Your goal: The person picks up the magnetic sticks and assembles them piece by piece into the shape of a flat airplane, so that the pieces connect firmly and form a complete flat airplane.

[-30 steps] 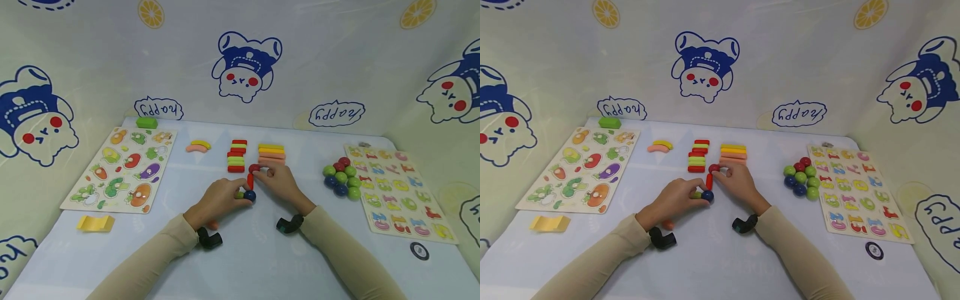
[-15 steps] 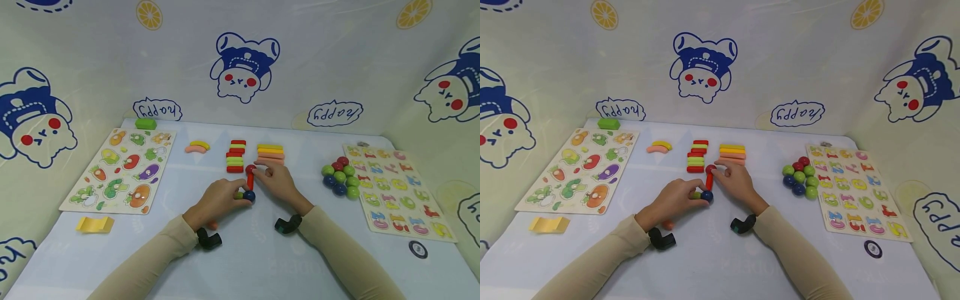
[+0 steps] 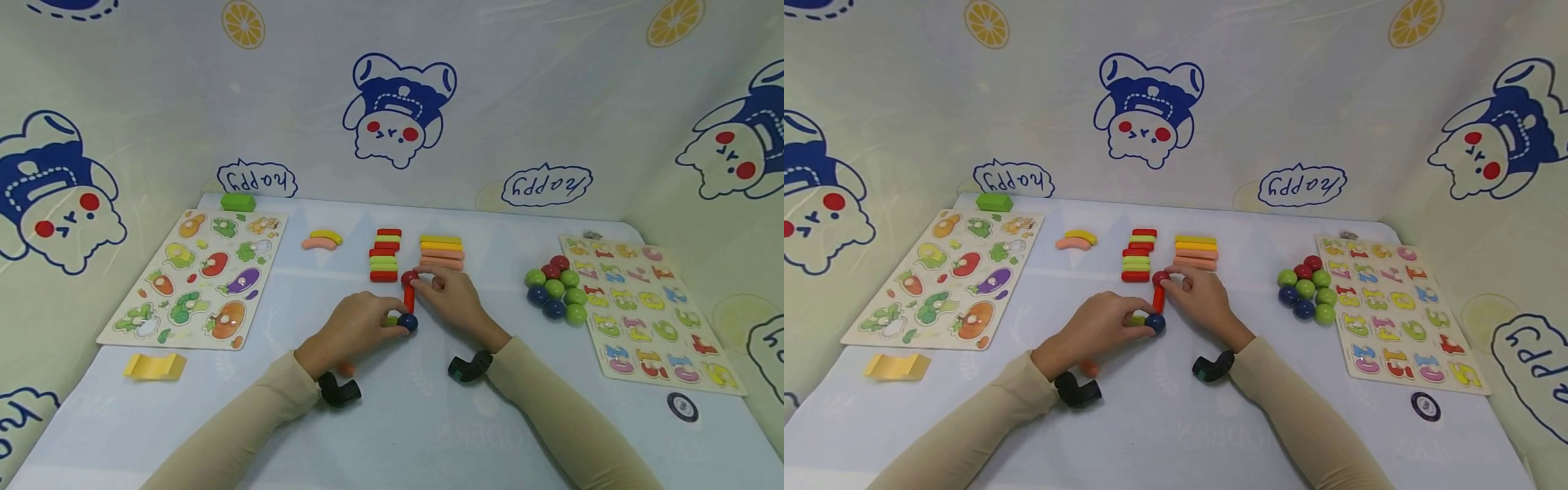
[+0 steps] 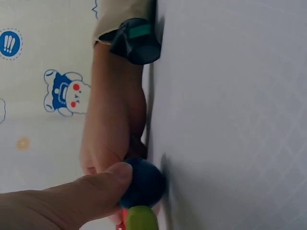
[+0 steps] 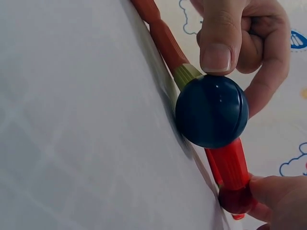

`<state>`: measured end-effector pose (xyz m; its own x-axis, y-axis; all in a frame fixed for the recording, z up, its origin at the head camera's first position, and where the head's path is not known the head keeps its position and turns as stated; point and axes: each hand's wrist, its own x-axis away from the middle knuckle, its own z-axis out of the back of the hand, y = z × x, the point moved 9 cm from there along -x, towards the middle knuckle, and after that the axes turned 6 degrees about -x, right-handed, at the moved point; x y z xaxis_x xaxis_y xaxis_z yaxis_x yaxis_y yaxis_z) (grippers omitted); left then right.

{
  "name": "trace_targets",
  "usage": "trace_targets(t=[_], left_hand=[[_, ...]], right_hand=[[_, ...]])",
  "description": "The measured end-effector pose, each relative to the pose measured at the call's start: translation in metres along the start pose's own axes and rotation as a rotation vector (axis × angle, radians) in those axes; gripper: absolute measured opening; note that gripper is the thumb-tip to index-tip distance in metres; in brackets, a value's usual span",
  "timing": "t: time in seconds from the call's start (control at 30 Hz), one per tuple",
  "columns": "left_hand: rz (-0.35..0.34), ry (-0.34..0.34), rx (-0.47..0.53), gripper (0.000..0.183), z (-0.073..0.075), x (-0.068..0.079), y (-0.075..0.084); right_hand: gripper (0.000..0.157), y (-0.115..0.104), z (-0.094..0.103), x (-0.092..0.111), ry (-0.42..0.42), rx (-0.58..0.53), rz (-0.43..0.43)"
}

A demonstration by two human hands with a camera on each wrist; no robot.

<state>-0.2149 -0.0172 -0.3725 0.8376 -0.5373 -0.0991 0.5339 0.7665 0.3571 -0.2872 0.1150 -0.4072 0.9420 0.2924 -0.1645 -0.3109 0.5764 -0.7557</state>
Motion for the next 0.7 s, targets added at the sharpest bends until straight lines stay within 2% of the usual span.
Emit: trace_targets(t=[0.13, 0.43, 0.7], left_hand=[[-0.028, 0.001, -0.015, 0.029, 0.004, 0.0006, 0.004], [-0.013, -0.064, -0.038, 0.028, 0.0038, 0.0027, 0.0065], [-0.028, -0.044, -0.041, 0.026, 0.0053, 0.0021, 0.0079]], right_hand=[[0.038, -0.0001, -0.0003, 0.0008, 0.002, -0.01, 0.006], [0.037, -0.0019, -0.0046, 0.0025, -0.022, -0.001, 0.014], [0.038, -0.0059, -0.001, -0.0031, -0.035, -0.025, 0.044]])
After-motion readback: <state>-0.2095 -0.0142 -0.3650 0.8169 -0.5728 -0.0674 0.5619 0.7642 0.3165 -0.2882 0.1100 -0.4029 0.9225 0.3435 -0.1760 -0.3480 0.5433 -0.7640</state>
